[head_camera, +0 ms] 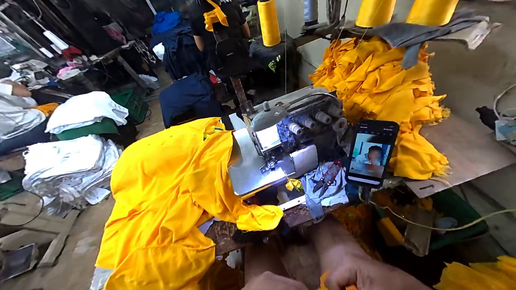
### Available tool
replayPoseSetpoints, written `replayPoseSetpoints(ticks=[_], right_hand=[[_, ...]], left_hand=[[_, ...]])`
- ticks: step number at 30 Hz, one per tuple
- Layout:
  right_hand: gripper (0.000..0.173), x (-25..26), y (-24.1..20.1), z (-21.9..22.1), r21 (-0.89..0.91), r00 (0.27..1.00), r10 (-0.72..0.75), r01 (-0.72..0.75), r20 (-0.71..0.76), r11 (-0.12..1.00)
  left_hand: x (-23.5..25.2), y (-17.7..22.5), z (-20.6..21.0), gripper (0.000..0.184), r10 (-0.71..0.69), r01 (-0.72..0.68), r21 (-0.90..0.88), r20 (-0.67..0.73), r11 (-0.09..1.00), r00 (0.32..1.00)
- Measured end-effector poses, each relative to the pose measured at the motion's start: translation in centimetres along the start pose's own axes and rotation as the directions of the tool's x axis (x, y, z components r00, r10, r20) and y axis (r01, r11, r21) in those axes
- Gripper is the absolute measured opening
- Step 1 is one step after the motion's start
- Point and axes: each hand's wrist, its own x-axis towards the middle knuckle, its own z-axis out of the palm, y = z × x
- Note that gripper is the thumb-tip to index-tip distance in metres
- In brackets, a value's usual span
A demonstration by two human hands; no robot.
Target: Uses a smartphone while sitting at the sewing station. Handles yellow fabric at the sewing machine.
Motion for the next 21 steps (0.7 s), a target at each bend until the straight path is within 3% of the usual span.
replayPoseSetpoints(ticks=[3, 9, 12, 15, 17, 18, 19, 21], right_hand=[[0.029, 0.0, -0.6, -0.8, -0.226, 0.948, -0.241, 0.194, -0.206, 0.955], [0.024, 0.7, -0.6, -1.9, -0.538, 0.886, -0.356, 0.152, -0.298, 0.829], [0.020, 0.9, -1.8, -2.3, -0.483, 0.881, -0.402, 0.246, -0.250, 0.840], [0.026, 1.2, -3.1, -2.3, -0.229, 0.939, -0.339, 0.320, -0.049, 0.919], [0.033, 1.7, -3.1, -2.5, -0.225, 0.976, -0.215, 0.217, 0.032, 0.950], [0.034, 2.0, -2.9, -2.3, -0.330, 0.983, -0.164, 0.128, -0.081, 0.935], [0.029, 2.5, -2.4, -1.9, -0.443, 0.945, -0.162, 0.020, -0.285, 0.896], [0.012, 4.2, -0.5, -1.2, -0.568, 0.711, -0.310, -0.151, -0.631, 0.809]], left_hand=[[-0.6, -0.7, -0.6, 0.026, -0.133, 0.185, 0.317, -0.179, 0.930, 0.975], [-0.5, 0.8, -1.7, 0.021, 0.056, 0.076, 0.526, -0.230, 0.847, 0.972], [-0.9, 1.3, -2.0, 0.022, -0.001, 0.103, 0.565, -0.178, 0.819, 0.984], [-1.3, 1.7, -2.3, 0.024, -0.074, 0.109, 0.553, -0.085, 0.826, 0.994], [-1.3, 1.7, -1.9, 0.018, 0.007, 0.116, 0.558, -0.213, 0.822, 0.977], [-1.1, 1.4, -1.5, 0.013, 0.088, 0.174, 0.622, -0.368, 0.763, 0.926], [-0.5, 0.6, -1.1, 0.009, 0.203, 0.290, 0.711, -0.521, 0.640, 0.829], [1.0, -1.5, -0.4, 0.012, 0.443, 0.507, 0.766, -0.643, 0.396, 0.625]])
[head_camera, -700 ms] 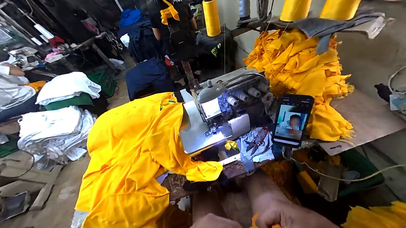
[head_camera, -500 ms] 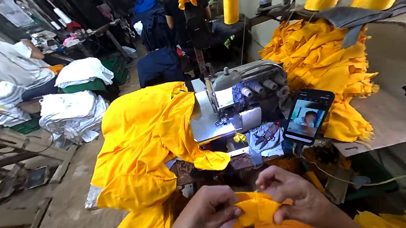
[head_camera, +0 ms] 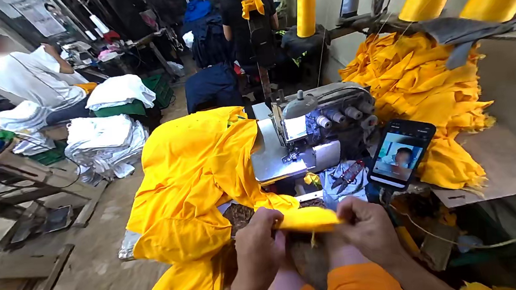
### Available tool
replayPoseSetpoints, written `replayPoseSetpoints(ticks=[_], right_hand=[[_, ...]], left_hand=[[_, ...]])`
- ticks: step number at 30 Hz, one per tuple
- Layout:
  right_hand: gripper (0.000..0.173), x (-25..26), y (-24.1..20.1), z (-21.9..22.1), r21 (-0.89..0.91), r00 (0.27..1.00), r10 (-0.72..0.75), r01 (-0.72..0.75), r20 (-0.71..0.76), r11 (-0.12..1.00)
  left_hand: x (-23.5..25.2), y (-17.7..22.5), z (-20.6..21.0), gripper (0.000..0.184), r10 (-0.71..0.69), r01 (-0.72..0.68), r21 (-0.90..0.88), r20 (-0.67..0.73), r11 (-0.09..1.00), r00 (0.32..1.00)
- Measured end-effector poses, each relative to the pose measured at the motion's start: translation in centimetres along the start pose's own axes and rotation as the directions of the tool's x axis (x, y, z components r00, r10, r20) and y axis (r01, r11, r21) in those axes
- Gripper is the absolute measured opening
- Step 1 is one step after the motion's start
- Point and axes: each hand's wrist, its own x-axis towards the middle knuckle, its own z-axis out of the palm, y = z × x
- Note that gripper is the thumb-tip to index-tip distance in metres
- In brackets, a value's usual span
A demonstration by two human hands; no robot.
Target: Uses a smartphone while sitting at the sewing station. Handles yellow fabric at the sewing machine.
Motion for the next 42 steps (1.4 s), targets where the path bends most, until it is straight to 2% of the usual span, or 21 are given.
replayPoseSetpoints(ticks=[1, 2, 4, 6, 8, 10, 12, 14, 18, 22, 25, 28, 31, 36, 40, 42], right_hand=[[0.011, 0.2, 0.4, 1.1, -0.064, 0.990, -0.005, -0.004, -0.142, 0.998], [0.013, 0.4, 0.8, 2.0, -0.113, 0.974, -0.020, -0.005, -0.225, 0.994], [0.019, 0.3, 1.5, 3.0, -0.243, 0.969, -0.048, -0.013, -0.243, 0.970], [0.020, -0.2, 2.4, 3.3, -0.323, 0.985, -0.070, 0.016, -0.156, 0.946], [0.023, -0.7, 3.1, 3.6, -0.377, 0.996, -0.082, 0.061, -0.039, 0.924], [0.022, -1.5, 4.0, 4.2, -0.411, 0.994, -0.094, 0.110, 0.059, 0.905], [0.019, -2.2, 5.0, 5.0, -0.402, 0.987, -0.087, 0.137, 0.138, 0.905], [0.023, -2.7, 5.6, 5.9, -0.360, 0.979, -0.063, 0.132, 0.196, 0.923], [0.024, -2.7, 6.7, 8.3, -0.273, 0.972, -0.059, 0.122, 0.227, 0.954], [0.024, -1.3, 6.7, 9.6, -0.297, 0.974, -0.011, 0.079, 0.225, 0.952], [0.024, -0.4, 6.3, 10.1, -0.324, 0.986, 0.062, -0.008, 0.156, 0.946], [0.030, 0.5, 5.7, 10.1, -0.337, 0.989, 0.124, -0.092, 0.074, 0.937], [0.041, 0.9, 6.3, 10.1, -0.348, 0.995, 0.089, -0.069, 0.041, 0.935], [0.024, 1.6, 6.4, 9.6, -0.363, 0.997, 0.054, -0.029, 0.059, 0.932], [0.020, 1.7, 6.1, 9.2, -0.350, 0.999, 0.025, -0.011, 0.037, 0.937], [0.019, 1.7, 6.1, 9.0, -0.338, 0.999, 0.015, -0.003, 0.032, 0.941]], left_hand=[[-0.2, 0.1, 1.1, 0.012, 0.000, 0.008, 0.082, -0.101, 0.997, 0.995], [-0.2, 0.1, 1.8, 0.013, 0.010, 0.016, 0.146, -0.177, 0.989, 0.984], [-0.3, -0.3, 2.5, 0.012, 0.021, 0.037, 0.238, -0.238, 0.970, 0.971], [-0.8, -1.0, 2.4, 0.014, -0.011, 0.042, 0.224, -0.137, 0.974, 0.990], [-1.9, -2.0, 2.5, 0.018, -0.062, 0.057, 0.095, 0.048, 0.994, 0.997], [-3.3, -3.5, 2.6, 0.020, -0.099, 0.105, -0.019, 0.200, 0.994, 0.975], [-4.7, -4.9, 2.7, 0.017, -0.115, 0.143, -0.085, 0.271, 0.986, 0.955], [-6.0, -5.8, 2.9, 0.013, -0.164, 0.190, -0.073, 0.268, 0.979, 0.949], [-6.9, -6.9, 2.8, 0.015, -0.243, 0.231, 0.091, 0.166, 0.969, 0.956], [-4.6, -8.0, 1.7, 0.017, -0.140, 0.107, 0.236, 0.128, 0.966, 0.982], [-2.6, -9.1, 1.2, 0.018, -0.082, 0.015, 0.274, 0.232, 0.962, 0.969], [-1.3, -9.8, 0.8, 0.017, -0.014, -0.058, 0.239, 0.288, 0.969, 0.958], [-0.7, -10.0, 0.6, 0.016, 0.004, -0.066, 0.180, 0.326, 0.981, 0.945], [-0.5, -10.0, 0.5, 0.008, -0.078, 0.069, 0.039, 0.329, 0.997, 0.941], [-0.6, -9.5, 0.4, 0.022, -0.154, 0.168, -0.012, 0.332, 0.986, 0.930], [-0.7, -9.6, 0.6, 0.020, -0.142, 0.163, -0.038, 0.327, 0.986, 0.934]])
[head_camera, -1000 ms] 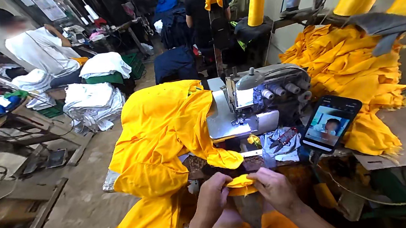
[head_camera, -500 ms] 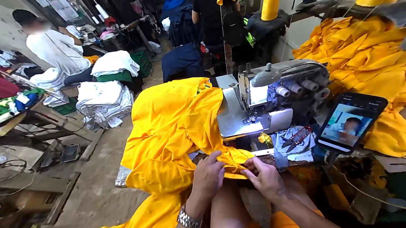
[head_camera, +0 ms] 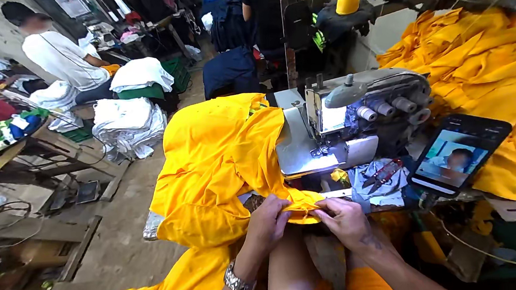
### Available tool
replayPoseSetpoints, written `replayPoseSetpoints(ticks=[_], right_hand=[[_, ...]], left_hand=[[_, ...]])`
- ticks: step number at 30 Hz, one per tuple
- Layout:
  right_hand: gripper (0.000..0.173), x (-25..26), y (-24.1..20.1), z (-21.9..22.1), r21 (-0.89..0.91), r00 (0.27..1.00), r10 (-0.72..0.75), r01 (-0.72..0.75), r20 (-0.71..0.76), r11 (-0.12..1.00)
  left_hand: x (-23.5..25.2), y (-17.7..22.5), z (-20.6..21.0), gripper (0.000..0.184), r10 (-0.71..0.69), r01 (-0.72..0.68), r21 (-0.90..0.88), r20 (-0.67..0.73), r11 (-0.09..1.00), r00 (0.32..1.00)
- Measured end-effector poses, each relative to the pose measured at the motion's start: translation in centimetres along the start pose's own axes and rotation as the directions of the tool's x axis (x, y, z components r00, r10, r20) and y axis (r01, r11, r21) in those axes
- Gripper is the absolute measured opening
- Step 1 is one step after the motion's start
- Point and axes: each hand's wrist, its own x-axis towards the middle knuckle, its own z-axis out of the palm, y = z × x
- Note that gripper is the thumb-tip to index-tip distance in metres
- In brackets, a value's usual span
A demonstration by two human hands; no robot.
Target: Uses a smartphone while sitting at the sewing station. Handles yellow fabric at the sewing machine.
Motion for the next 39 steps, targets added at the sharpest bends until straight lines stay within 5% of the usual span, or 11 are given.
replayPoseSetpoints(ticks=[11, 16, 25, 29, 34, 39], right_hand=[[0.014, 0.6, -0.3, -1.8, 0.100, 0.997, -0.055, 0.059, -0.050, 0.993], [0.023, 0.8, -0.5, -2.3, 0.206, 0.997, 0.022, -0.037, 0.076, 0.978], [0.025, 0.5, -0.1, -2.3, 0.231, 0.997, 0.051, -0.064, 0.066, 0.971], [0.023, 0.6, 0.4, -2.4, 0.244, 0.994, 0.061, -0.081, 0.089, 0.966], [0.021, 0.6, 1.1, -2.2, 0.242, 0.997, 0.031, -0.046, 0.065, 0.969], [0.020, 0.6, 1.3, -2.1, 0.247, 0.998, 0.024, -0.036, 0.051, 0.968]], left_hand=[[0.6, 0.8, 1.3, 0.012, 0.038, -0.065, -0.237, -0.118, 0.969, 0.992], [1.1, 1.1, 1.4, 0.022, -0.009, -0.008, -0.108, -0.155, 0.994, 0.988], [1.4, 0.7, 2.0, 0.020, 0.062, -0.084, -0.085, -0.235, 0.993, 0.970], [1.6, 0.4, 1.6, 0.005, 0.034, -0.066, -0.268, -0.124, 0.961, 0.992], [1.7, 0.2, 0.3, 0.013, -0.129, 0.166, -0.349, 0.125, 0.922, 0.984], [1.1, 0.6, 0.3, 0.022, -0.118, 0.186, -0.393, 0.192, 0.900, 0.974]])
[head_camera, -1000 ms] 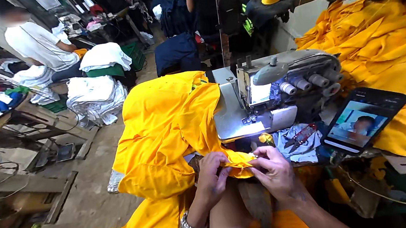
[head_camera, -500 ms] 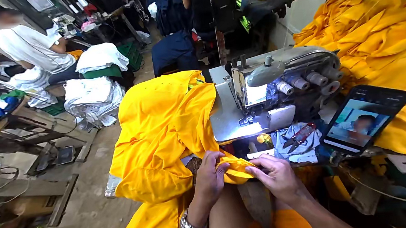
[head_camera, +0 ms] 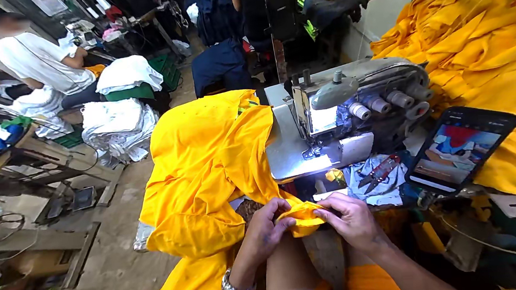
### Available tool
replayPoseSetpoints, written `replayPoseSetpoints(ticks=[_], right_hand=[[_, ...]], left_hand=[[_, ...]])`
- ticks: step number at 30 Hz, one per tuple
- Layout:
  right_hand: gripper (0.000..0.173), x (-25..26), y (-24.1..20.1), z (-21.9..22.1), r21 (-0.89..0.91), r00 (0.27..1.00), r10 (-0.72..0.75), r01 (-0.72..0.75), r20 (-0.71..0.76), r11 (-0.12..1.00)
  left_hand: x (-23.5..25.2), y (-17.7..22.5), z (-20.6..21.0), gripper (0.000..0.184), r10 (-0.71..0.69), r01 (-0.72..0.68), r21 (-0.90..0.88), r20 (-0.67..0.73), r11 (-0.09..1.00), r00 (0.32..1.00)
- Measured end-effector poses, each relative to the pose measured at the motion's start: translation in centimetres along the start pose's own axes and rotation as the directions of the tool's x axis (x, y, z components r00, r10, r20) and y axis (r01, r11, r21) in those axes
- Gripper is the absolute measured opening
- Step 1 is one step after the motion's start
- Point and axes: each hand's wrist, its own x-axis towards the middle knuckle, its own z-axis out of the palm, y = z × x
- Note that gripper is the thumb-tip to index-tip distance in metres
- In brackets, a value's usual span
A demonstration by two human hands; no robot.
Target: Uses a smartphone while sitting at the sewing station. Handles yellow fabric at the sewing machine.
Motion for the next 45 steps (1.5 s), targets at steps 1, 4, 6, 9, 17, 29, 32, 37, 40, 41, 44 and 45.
replayPoseSetpoints(ticks=[1, 4, 6, 9, 17, 29, 32, 37, 40, 41, 44, 45], right_hand=[[0.019, 0.0, -0.1, 0.0, 0.002, 1.000, 0.001, -0.001, 0.000, 1.000], [0.019, 0.0, -0.2, 0.0, 0.004, 1.000, 0.004, -0.004, 0.001, 1.000], [0.019, -0.1, -0.2, -0.1, 0.005, 1.000, 0.000, 0.000, 0.005, 1.000], [0.021, -0.2, -0.3, -0.1, -0.007, 1.000, -0.008, 0.008, 0.008, 1.000], [0.021, -0.5, -0.3, 0.1, -0.023, 1.000, -0.019, 0.019, 0.008, 1.000], [0.017, -1.0, -0.2, 0.1, -0.032, 0.999, -0.045, 0.045, 0.014, 0.998], [0.018, -1.1, -0.1, 0.2, -0.036, 0.998, -0.059, 0.059, 0.019, 0.998], [0.019, -1.2, -0.2, 0.2, -0.075, 0.997, -0.067, 0.070, 0.047, 0.995], [0.022, -1.2, -0.8, -0.2, -0.102, 0.995, -0.083, 0.089, 0.063, 0.991], [0.023, -1.3, -1.1, -0.4, -0.102, 0.994, -0.088, 0.095, 0.068, 0.990], [0.027, -1.5, -2.2, -0.9, -0.082, 0.992, -0.104, 0.110, 0.078, 0.991], [0.027, -1.6, -2.5, -1.0, -0.072, 0.991, -0.110, 0.116, 0.075, 0.991]], left_hand=[[-0.2, 0.0, 0.3, 0.024, 0.010, -0.010, -0.014, -0.023, 1.000, 1.000], [-0.7, -0.4, 1.5, 0.024, 0.099, -0.098, 0.015, -0.151, 0.995, 0.984], [-0.8, -0.7, 2.0, 0.019, 0.192, -0.177, 0.085, -0.219, 0.980, 0.957], [-1.0, -0.7, 2.2, 0.016, 0.274, -0.225, 0.221, -0.222, 0.949, 0.936], [-1.2, -0.6, 2.5, 0.016, 0.369, -0.256, 0.446, -0.187, 0.858, 0.910], [-2.7, 0.1, 1.5, 0.017, 0.351, -0.327, 0.204, -0.098, 0.923, 0.931], [-3.2, 0.4, 1.0, 0.022, 0.236, -0.208, 0.353, -0.040, 0.912, 0.971], [-3.6, 0.8, 0.9, 0.027, 0.184, -0.132, 0.451, -0.073, 0.883, 0.980], [-3.7, 1.1, 1.4, 0.023, 0.276, -0.159, 0.460, -0.200, 0.873, 0.940], [-3.8, 1.1, 1.6, 0.021, 0.301, -0.174, 0.440, -0.240, 0.881, 0.923], [-4.1, 1.3, 2.2, 0.013, 0.347, -0.176, 0.438, -0.348, 0.882, 0.871], [-4.2, 1.4, 2.5, 0.017, 0.361, -0.156, 0.479, -0.374, 0.864, 0.854]])
